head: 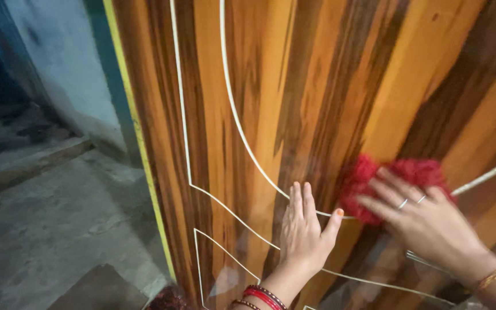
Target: The person wipes the surface of a wooden door with a red cloth, moving methodically across the panels and around the metal latch. The camera follows the hand movements as the person cleans the door from top to bottom.
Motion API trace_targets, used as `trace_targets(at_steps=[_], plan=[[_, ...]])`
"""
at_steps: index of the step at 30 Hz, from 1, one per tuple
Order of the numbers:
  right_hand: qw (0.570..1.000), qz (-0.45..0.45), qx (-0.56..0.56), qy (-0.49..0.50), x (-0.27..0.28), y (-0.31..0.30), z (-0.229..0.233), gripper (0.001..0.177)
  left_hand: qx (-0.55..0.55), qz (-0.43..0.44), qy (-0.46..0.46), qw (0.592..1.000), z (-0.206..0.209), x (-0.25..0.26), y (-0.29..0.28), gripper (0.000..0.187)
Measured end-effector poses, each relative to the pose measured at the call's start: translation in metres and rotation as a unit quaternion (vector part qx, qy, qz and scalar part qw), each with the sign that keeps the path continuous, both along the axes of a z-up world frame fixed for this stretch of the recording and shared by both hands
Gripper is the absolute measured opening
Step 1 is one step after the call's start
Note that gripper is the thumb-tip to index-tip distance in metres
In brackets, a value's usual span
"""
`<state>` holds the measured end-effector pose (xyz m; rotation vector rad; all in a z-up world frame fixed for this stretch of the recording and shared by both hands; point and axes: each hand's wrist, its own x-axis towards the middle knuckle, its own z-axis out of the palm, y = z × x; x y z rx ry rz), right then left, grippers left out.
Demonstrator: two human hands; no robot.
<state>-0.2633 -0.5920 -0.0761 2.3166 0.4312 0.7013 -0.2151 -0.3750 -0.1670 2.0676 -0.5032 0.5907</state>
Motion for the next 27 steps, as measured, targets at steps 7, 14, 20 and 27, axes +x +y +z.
trace_targets(at_steps=[7, 14, 20, 27], plan=[[0.979, 0.005, 0.105, -0.172, -0.021, -0.005, -0.002, 0.063, -0.011, -0.014, -0.098, 0.995, 0.006, -0.015, -0.034, 0.091], [0.999, -0.016, 0.021, 0.046, -0.034, -0.041, -0.040, 0.070, 0.039, -0.043, -0.184, 0.981, 0.017, -0.019, -0.042, 0.093], [0.997, -0.007, 0.041, -0.061, -0.040, -0.053, -0.011, 0.067, 0.065, -0.041, -0.225, 0.971, 0.023, -0.021, -0.053, 0.096], [0.981, -0.044, 0.098, -0.159, -0.037, -0.031, -0.029, 0.064, 0.073, -0.039, -0.251, 0.965, 0.034, -0.034, -0.084, 0.098]])
